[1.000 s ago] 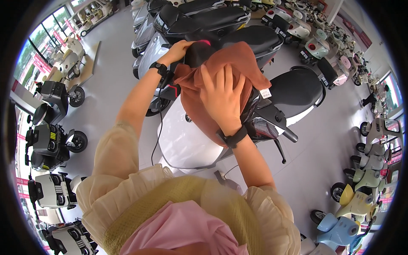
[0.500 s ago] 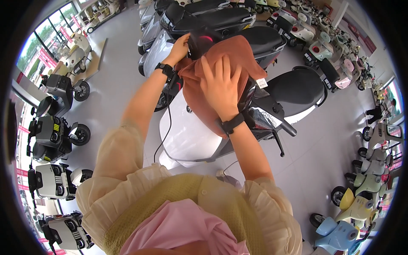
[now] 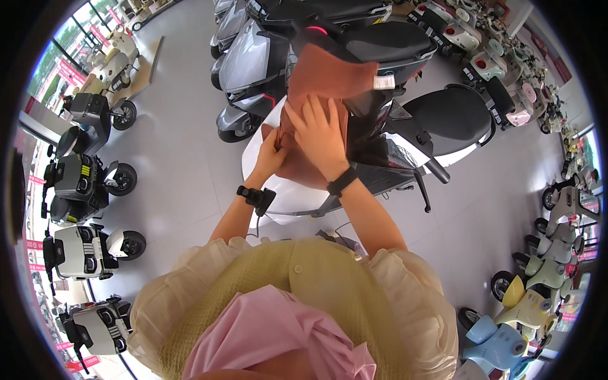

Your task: Cleaning various motorcycles in a showroom by wiping the handlebars, dashboard, and mirrors with a brown cloth.

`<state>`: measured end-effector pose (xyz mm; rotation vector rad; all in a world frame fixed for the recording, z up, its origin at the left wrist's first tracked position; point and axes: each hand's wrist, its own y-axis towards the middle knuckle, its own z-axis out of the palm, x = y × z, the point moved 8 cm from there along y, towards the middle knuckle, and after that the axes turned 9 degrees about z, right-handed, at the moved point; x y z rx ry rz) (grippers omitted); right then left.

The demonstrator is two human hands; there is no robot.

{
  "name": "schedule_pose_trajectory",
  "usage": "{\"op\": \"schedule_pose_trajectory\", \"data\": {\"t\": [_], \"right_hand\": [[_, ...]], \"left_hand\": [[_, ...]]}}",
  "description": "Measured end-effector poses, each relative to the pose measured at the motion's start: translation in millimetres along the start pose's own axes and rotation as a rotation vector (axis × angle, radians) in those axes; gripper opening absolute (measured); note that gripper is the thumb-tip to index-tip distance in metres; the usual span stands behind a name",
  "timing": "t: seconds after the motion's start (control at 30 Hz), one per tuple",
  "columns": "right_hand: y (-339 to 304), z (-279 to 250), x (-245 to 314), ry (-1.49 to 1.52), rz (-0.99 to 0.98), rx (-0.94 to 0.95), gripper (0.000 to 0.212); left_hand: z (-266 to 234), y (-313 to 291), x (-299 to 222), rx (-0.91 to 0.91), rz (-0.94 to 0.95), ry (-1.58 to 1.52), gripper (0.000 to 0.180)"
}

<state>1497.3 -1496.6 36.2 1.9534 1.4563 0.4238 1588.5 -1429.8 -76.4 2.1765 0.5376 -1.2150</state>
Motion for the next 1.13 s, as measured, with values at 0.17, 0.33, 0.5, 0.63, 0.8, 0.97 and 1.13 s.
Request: {"op": "schedule_pose_trajectory", "data": {"t": [0.17, 0.33, 0.5, 0.63, 0.8, 0.97, 1.13], "right_hand": [[-67, 12, 7, 0.076, 0.036, 0.085, 0.053], [-102, -20, -36, 0.125, 0.155, -0.083, 0.047], [-77, -66, -97, 0.349, 0.483, -0.261, 0.057], [-76, -71, -109, 0.430, 0.532, -0.200, 0.059], [-76, -61, -90, 0.268, 0.411, -0.167, 0.067], [-56, -64, -87, 0.213, 0.460, -0.146, 0.072], [-48, -46, -93, 0.102, 0.573, -0.084, 0.078]], "left_hand": [[-45, -27, 51, -0.170, 0.171, 0.128, 0.044], [-91, -26, -7, -0.424, 0.098, 0.611, 0.046], [-93, 29, -37, -0.361, 0.028, 0.266, 0.036], [-63, 87, -101, -0.447, 0.412, -0.145, 0.059], [1, 150, -67, -0.244, 0.334, 0.200, 0.062], [2, 222, -58, -0.020, 0.493, 0.389, 0.048], [13, 263, -64, 0.388, 0.411, 0.491, 0.039]]}}
